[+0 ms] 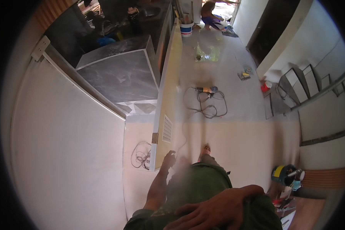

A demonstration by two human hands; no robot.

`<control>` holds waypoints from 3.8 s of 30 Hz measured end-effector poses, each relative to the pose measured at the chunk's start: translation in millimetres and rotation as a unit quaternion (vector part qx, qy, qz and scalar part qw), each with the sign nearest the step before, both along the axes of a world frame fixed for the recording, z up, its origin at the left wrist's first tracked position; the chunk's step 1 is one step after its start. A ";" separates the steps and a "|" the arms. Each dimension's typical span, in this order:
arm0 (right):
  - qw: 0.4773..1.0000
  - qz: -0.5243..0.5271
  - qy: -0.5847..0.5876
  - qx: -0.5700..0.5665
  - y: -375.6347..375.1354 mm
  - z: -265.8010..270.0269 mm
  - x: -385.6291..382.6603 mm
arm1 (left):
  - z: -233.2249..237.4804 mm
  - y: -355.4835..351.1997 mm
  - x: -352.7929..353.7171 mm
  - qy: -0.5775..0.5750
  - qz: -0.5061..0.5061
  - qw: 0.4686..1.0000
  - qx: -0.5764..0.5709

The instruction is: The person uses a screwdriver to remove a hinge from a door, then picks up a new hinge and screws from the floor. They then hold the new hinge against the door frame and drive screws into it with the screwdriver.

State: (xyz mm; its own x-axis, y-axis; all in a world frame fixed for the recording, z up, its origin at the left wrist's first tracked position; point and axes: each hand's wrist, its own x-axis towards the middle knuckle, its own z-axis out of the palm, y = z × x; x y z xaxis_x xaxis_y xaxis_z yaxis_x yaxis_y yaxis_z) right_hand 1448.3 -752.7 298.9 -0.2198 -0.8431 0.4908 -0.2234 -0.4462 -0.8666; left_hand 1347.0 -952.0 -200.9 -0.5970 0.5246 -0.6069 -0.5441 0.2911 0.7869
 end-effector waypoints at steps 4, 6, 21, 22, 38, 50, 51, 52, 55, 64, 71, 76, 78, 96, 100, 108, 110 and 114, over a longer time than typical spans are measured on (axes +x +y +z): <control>0.970 -0.187 -0.133 0.081 54.2 -102.7 -15.8 | -1.8 -12.5 29.2 0.127 -0.103 0.961 -0.221; 0.872 -0.392 -0.228 0.187 80.9 -177.8 -28.2 | -34.4 -37.0 52.5 0.171 -0.183 0.933 -0.260; 0.608 -0.453 -0.597 0.261 129.8 -420.4 164.4 | -58.5 -68.3 73.1 -0.099 -0.028 0.994 -0.025; 0.613 -0.463 -0.559 0.312 132.3 -440.0 173.5 | -68.9 -61.1 63.6 -0.096 -0.067 0.992 -0.044; 0.603 -0.466 -0.575 0.295 129.7 -436.2 181.7 | 0.5 0.8 72.6 0.080 -0.208 0.943 -0.248; 0.603 -0.474 -0.563 0.306 134.3 -453.4 178.7 | -66.8 -54.2 89.7 0.073 -0.213 0.958 -0.177; 0.603 -0.478 -0.561 0.305 134.0 -453.3 179.5 | -64.9 -51.8 89.5 0.076 -0.199 0.961 -0.179; 0.602 -0.482 -0.560 0.303 132.8 -452.9 182.1 | -63.1 -49.2 90.8 0.083 -0.194 0.962 -0.174; 0.613 -0.480 -0.546 0.309 133.5 -465.5 187.9 | -42.2 -37.3 89.9 0.114 -0.191 0.963 -0.151; 0.613 -0.483 -0.560 0.279 126.6 -442.0 180.6 | -48.0 -32.5 78.6 0.253 -0.359 0.869 -0.226; 0.635 -0.443 -0.581 0.250 124.4 -421.1 165.7 | -43.4 -37.0 74.3 0.236 -0.325 0.891 -0.214; 0.624 -0.456 -0.584 0.250 119.1 -418.5 161.2 | -71.4 -48.2 74.8 0.345 -0.375 0.840 -0.188; 0.613 -0.470 -0.578 0.261 118.9 -422.8 165.9 | -70.6 -47.4 73.5 0.341 -0.383 0.837 -0.190; 0.583 -0.473 -0.615 0.241 123.5 -425.6 181.2 | -33.6 -23.5 78.2 0.332 -0.375 0.838 -0.217; 0.586 -0.465 -0.614 0.252 122.3 -409.8 167.7 | -28.1 -26.4 82.3 0.275 -0.340 0.873 -0.217; 0.591 -0.458 -0.609 0.264 126.5 -401.1 152.8 | -30.8 -37.3 85.6 0.256 -0.323 0.883 -0.225; 0.589 -0.457 -0.611 0.266 125.4 -400.4 151.2 | -32.7 -38.2 85.4 0.271 -0.319 0.880 -0.223; 0.586 -0.459 -0.615 0.261 121.2 -398.1 149.4 | -59.2 -47.8 87.2 0.316 -0.300 0.877 -0.201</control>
State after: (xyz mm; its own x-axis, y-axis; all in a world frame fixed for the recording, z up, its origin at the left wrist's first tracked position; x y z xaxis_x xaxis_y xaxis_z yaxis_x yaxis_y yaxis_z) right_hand 1597.7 -631.5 -99.2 -0.6159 -0.0577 -0.7857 0.7741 -0.2296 -0.5899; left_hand 1434.2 -999.8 -260.1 -0.5713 0.6784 -0.4620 0.3100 0.6996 0.6438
